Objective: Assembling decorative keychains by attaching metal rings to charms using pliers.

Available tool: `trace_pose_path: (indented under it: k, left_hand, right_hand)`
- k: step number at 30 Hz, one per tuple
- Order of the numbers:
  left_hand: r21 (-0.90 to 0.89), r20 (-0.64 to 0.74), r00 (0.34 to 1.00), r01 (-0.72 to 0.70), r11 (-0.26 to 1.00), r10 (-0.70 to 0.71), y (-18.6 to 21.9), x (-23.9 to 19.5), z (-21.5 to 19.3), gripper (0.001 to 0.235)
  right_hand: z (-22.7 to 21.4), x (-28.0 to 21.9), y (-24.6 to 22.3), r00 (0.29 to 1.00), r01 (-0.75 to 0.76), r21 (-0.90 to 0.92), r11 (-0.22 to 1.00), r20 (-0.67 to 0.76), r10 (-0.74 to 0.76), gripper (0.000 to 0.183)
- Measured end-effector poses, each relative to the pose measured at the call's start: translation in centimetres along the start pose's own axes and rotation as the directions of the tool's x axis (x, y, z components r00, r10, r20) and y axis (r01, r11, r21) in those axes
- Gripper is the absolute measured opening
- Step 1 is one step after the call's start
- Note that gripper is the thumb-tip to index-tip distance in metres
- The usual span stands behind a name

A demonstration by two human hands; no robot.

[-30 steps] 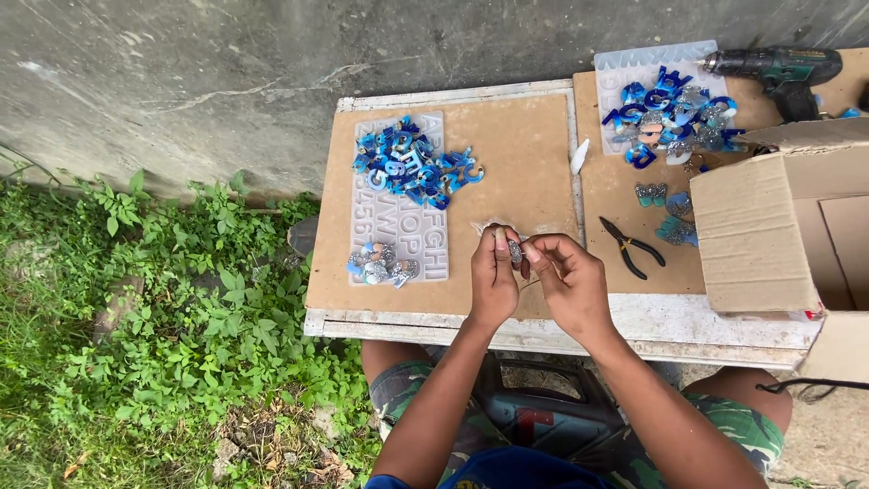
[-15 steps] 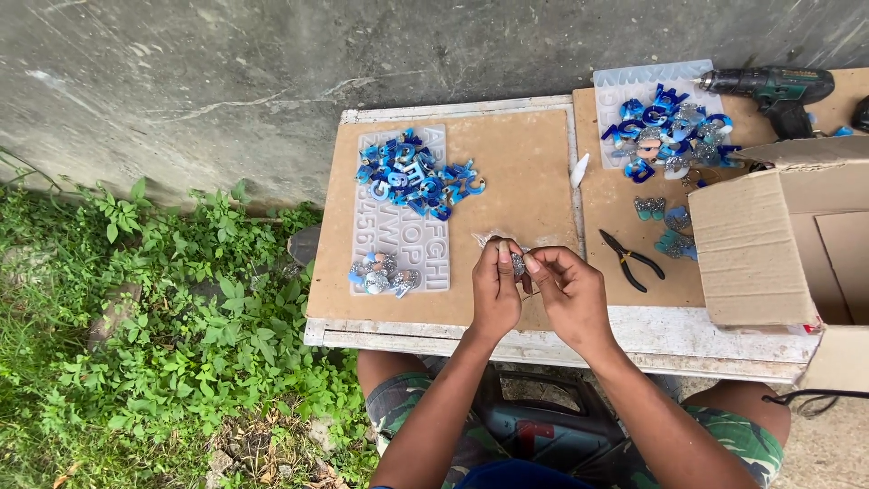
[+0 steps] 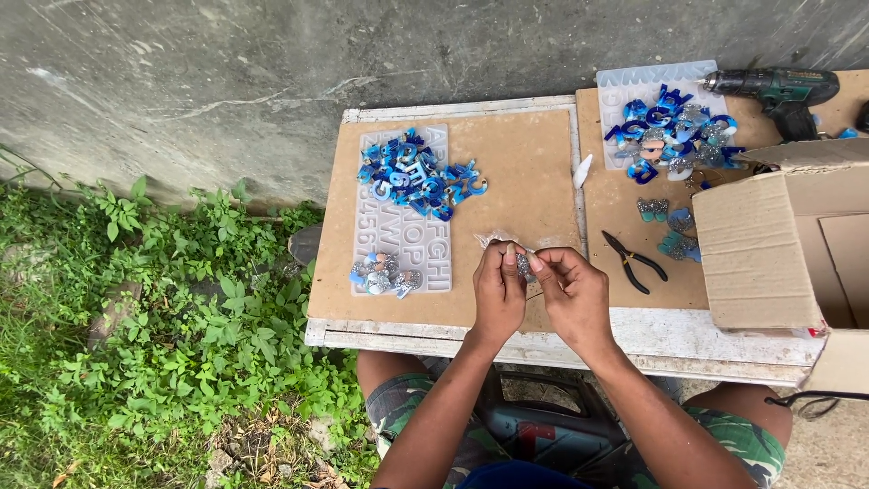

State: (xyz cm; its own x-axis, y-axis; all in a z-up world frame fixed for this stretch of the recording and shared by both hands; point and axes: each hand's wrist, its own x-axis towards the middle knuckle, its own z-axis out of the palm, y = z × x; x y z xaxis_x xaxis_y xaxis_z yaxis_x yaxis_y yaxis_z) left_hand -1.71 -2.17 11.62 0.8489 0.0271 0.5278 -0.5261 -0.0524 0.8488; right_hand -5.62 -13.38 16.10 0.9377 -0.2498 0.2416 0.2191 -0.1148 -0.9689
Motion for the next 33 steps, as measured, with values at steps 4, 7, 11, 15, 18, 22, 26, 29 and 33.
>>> trace_pose_path:
  k: [4,7,11,15,18,22,26,29,33]
  left_hand:
    - [0.112,-0.002,0.995,-0.099,0.989,0.100,1.1,0.2,0.0,0.019]
    - [0.142,0.004,0.989,-0.147,0.979,0.148,-0.3,-0.3,0.1,0.018]
    - [0.197,0.018,0.981,-0.192,0.961,0.192,-1.9,-0.9,0.1,0.017]
    - [0.345,0.100,0.935,-0.355,0.869,0.342,-2.6,-1.0,-0.2,0.014]
    - [0.409,0.176,0.860,-0.506,0.759,0.478,-3.5,-0.7,-0.7,0.013]
    - [0.474,0.280,0.756,-0.645,0.599,0.592,-5.3,-0.7,-1.2,0.013]
    - [0.465,0.295,0.744,-0.660,0.590,0.600,-5.4,-0.5,-1.4,0.015]
    - [0.425,0.275,0.766,-0.639,0.641,0.582,-5.2,-0.5,-1.5,0.014]
    - [0.425,0.247,0.801,-0.596,0.682,0.546,-5.2,-0.6,-1.5,0.013]
  right_hand:
    - [-0.1,0.1,0.5,1.000,-0.021,-0.007,1.000,-0.002,0.021,0.010]
    - [0.0,0.1,1.3,0.998,-0.057,0.028,0.998,0.008,0.057,0.010]
    - [0.2,0.4,1.6,0.993,-0.119,0.050,0.992,0.020,0.119,0.012]
    - [0.2,0.6,2.3,0.973,-0.226,0.136,0.965,0.074,0.218,0.011]
    - [-0.4,1.0,5.1,0.949,-0.304,0.164,0.938,0.138,0.283,0.012]
    - [-1.3,1.5,6.8,0.905,-0.397,0.151,0.905,0.229,0.359,0.012]
    - [-1.5,1.8,7.0,0.891,-0.420,0.152,0.895,0.256,0.375,0.013]
    - [-1.4,2.0,6.1,0.887,-0.428,0.158,0.890,0.265,0.379,0.013]
    - [-1.4,2.0,5.8,0.887,-0.429,0.184,0.884,0.272,0.374,0.013]
